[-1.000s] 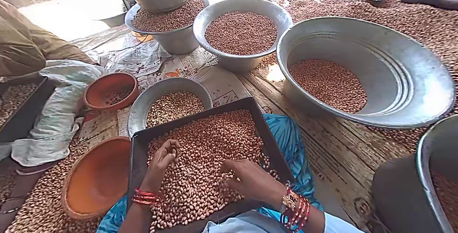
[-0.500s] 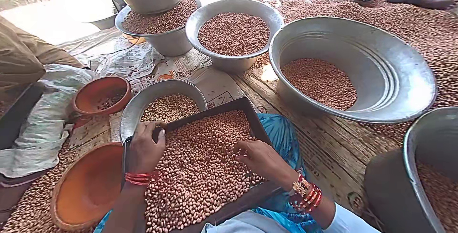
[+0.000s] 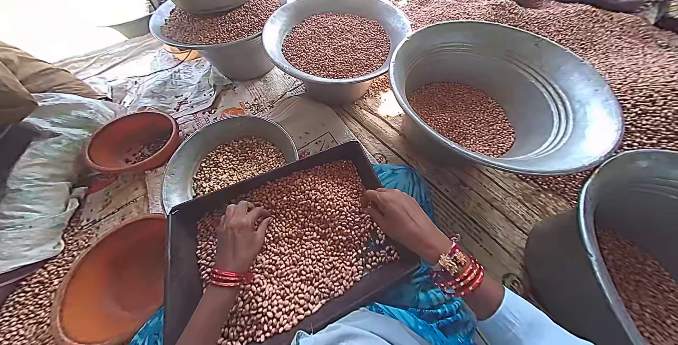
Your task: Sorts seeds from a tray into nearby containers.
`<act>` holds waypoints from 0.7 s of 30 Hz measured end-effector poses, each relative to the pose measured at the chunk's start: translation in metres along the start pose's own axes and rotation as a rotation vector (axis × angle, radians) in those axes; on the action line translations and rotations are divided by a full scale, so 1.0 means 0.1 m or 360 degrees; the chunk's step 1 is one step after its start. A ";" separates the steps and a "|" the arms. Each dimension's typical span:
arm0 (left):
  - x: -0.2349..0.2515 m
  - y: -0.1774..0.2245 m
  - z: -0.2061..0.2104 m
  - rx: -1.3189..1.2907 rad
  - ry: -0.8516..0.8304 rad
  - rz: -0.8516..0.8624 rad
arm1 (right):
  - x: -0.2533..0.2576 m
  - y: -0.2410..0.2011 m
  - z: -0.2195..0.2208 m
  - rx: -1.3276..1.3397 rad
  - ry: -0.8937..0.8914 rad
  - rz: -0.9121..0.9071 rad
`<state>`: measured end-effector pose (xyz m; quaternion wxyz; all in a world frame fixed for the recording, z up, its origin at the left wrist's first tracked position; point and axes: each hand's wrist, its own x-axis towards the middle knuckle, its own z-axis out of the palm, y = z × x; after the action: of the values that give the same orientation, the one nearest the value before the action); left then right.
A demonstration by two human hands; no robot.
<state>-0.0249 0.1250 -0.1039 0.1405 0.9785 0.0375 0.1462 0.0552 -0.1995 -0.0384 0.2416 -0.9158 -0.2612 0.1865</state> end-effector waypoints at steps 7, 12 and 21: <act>-0.43 -0.19 -0.40 -0.1465 -0.0957 -0.0284 | -0.06 0.03 0.08 -0.0401 -0.0414 0.0070; -0.79 0.05 -0.42 -0.1171 -0.1948 0.0319 | -0.07 0.05 0.29 -0.0654 -0.0341 -0.0021; -0.30 0.27 0.04 -0.0872 -0.0863 -0.0151 | -0.06 0.00 0.38 -0.0671 -0.0318 -0.0002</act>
<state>-0.0513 0.0947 -0.1083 0.4082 0.9050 0.0038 -0.1200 0.0323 -0.1901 -0.0681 0.0179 -0.9228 -0.3175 0.2175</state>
